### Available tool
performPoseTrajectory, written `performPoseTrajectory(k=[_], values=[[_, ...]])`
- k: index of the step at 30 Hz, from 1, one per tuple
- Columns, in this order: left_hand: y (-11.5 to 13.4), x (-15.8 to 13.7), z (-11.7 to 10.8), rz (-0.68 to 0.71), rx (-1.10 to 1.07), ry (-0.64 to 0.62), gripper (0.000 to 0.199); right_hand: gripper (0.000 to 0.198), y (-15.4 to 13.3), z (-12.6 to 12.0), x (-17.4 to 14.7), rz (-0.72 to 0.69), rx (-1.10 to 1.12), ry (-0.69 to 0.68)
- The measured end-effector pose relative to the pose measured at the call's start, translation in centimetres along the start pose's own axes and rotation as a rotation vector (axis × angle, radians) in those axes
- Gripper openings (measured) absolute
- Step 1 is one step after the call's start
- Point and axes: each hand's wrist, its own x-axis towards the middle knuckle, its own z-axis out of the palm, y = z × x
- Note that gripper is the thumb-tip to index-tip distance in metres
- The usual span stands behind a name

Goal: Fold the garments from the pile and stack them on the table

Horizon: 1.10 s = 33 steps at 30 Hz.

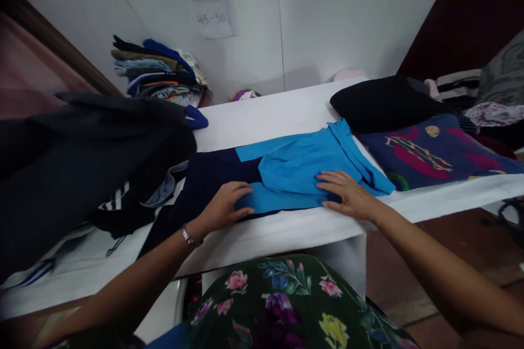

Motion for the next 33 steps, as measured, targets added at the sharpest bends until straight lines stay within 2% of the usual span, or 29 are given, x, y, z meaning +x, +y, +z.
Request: performPoseTrajectory(k=[2,6,11,15,20,25,29,33], values=[[0.4,-1.5,0.9,0.014,0.025,-0.032,0.050,0.051,0.8,0.4,-1.9,0.035,-0.076,-0.009],[-0.4,-2.4,2.2,-0.008,0.046,0.024,0.036,0.049,3.3,0.5,-3.8,0.057,-0.214,0.030],[-1.2,-2.1,2.8,0.027,0.045,0.089,0.029,0.046,5.8,-0.1,-3.9,0.067,-0.310,0.091],[-1.5,-2.5,3.3,0.059,0.110,0.096,0.032,0.049,6.7,0.6,-3.5,0.025,-0.396,0.175],[-1.6,-3.0,3.4,0.071,0.170,0.039,0.046,0.064,6.9,2.0,-3.6,-0.031,-0.436,0.164],[-2.0,-3.6,3.7,0.059,0.196,0.011,0.051,0.063,5.8,2.0,-3.9,-0.027,-0.480,0.183],[-2.8,-3.8,4.7,0.071,0.188,0.011,0.052,0.059,5.1,2.3,-3.6,0.079,-0.587,0.227],[-3.1,-3.9,4.6,0.069,0.205,0.024,0.058,0.058,5.1,2.5,-3.5,0.142,-0.587,0.179]])
